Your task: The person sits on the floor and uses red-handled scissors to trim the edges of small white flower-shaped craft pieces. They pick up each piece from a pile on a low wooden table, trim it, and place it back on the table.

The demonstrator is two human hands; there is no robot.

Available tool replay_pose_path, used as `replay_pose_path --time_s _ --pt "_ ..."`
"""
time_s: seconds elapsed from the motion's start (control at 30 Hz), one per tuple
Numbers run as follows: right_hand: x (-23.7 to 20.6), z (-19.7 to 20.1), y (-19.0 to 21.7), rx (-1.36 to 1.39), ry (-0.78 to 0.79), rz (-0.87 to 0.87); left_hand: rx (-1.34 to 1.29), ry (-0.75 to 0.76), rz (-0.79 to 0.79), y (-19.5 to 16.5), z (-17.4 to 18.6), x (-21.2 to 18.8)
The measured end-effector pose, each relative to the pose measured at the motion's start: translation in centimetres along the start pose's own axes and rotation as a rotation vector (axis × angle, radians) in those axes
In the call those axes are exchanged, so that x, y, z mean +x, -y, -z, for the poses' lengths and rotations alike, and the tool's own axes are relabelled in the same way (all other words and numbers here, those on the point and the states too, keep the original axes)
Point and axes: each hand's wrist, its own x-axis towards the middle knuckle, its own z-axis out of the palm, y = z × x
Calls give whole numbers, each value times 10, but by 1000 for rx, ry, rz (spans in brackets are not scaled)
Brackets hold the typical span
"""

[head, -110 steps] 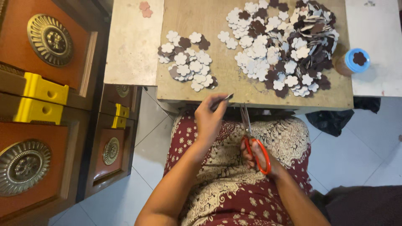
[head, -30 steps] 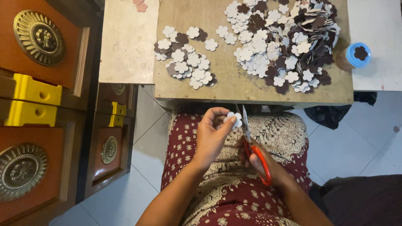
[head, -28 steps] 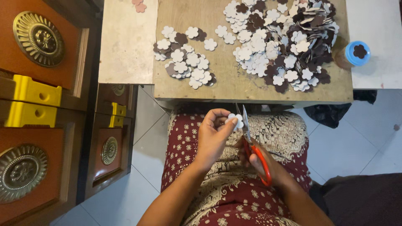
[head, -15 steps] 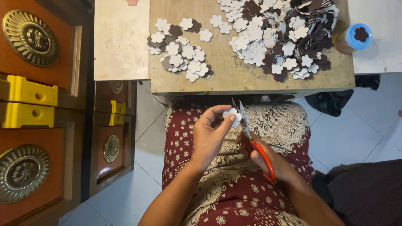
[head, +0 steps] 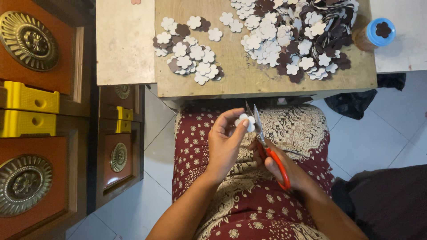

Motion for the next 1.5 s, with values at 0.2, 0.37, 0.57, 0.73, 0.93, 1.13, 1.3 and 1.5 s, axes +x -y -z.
replay_pose_path --time_s 0.2,0.37,0.57,0.73,0.93,1.13,1.3,1.5 --pt "-3 5 5 -3 6 47 66 30 47 -2 1 -1" --pt "-3 9 4 -89 -11 95 131 -8 41 -4 -1 -2" --pt "-4 10 -3 -92 8 92 156 -50 6 -3 -1 1" --pt "-6 11 -4 -62 15 100 132 -65 67 -2 -1 -1" --pt "-4 8 1 -2 37 9 164 -50 1 -3 -3 -3" --pt "-4 9 3 -32 28 61 151 -51 2 -4 -3 -3" --pt "-3 8 -5 -73 27 51 157 -54 3 -5 -3 -3" --pt "-5 10 -11 -84 29 99 150 -48 23 -9 -2 -4"
